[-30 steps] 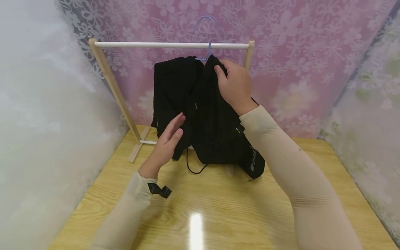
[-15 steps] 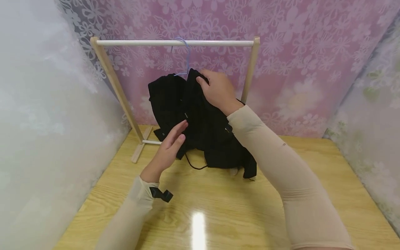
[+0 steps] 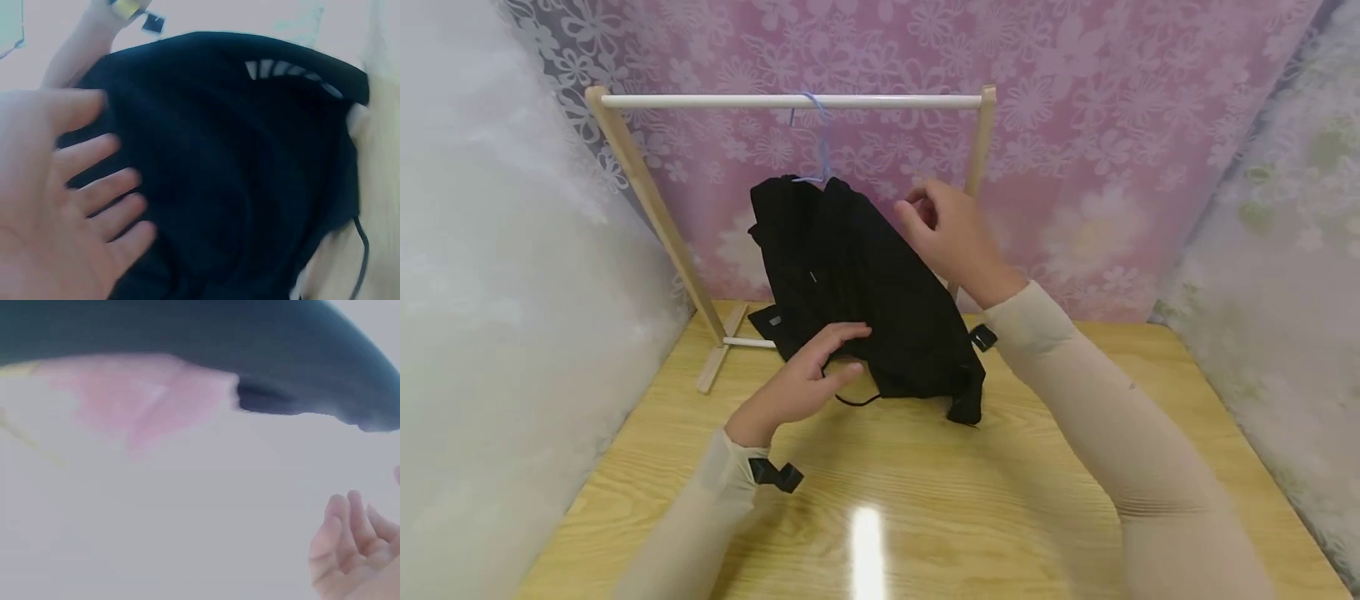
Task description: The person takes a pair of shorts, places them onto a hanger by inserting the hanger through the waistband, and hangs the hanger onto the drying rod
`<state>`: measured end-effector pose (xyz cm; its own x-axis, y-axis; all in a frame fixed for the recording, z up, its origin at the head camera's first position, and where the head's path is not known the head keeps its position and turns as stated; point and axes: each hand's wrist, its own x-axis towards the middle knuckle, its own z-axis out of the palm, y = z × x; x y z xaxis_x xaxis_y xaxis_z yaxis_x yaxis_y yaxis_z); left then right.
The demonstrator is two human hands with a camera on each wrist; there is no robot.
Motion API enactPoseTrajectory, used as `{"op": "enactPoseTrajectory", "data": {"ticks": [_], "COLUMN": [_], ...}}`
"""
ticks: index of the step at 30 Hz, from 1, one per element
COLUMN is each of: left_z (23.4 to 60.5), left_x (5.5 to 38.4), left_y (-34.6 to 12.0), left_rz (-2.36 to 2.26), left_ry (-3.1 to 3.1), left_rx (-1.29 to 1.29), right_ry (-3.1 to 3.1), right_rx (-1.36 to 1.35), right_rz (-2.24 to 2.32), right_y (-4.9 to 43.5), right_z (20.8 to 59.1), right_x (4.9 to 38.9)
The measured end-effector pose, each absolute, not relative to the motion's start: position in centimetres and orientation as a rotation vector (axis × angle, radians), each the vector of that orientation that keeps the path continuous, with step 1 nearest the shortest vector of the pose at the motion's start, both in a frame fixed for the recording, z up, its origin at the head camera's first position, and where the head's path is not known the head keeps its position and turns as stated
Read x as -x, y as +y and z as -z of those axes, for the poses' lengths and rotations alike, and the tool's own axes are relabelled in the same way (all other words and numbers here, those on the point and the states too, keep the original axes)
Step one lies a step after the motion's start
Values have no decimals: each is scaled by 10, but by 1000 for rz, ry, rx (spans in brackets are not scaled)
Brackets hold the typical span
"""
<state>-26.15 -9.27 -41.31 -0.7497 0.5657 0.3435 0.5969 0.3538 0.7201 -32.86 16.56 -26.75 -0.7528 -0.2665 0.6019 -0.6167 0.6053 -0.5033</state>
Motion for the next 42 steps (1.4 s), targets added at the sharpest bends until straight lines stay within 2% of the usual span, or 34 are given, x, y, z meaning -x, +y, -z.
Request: {"op": "enactPoseTrajectory", "data": {"ticks": [3, 5, 10, 14, 21, 32, 42], "left_z": [421, 429, 446, 458, 480, 483, 488], "left_x": [259, 260, 262, 268, 277, 293, 287], "left_y": [-104, -115, -143, -156, -163, -172, -179], "left_rz": [1226, 1086, 793, 605, 526, 479, 466], "left_ry": [-2724, -2874, -3294, -3384, -3413, -3435, -3404], "left_rx": [1140, 1082, 658, 490, 397, 368, 350], "right_ry": [-2379, -2524, -3177, -3450, -3561, -3595, -3550], "right_rx": [-671, -637, -575, -479, -287, -147, -194], "right_rz": [-945, -832, -512, -432, -290, -335, -293], "right_y": [202, 230, 289, 305, 296, 279, 277], "right_z": [306, 343, 433, 472, 479, 482, 473], "right_x": [318, 314, 312, 314, 312, 314, 329]}}
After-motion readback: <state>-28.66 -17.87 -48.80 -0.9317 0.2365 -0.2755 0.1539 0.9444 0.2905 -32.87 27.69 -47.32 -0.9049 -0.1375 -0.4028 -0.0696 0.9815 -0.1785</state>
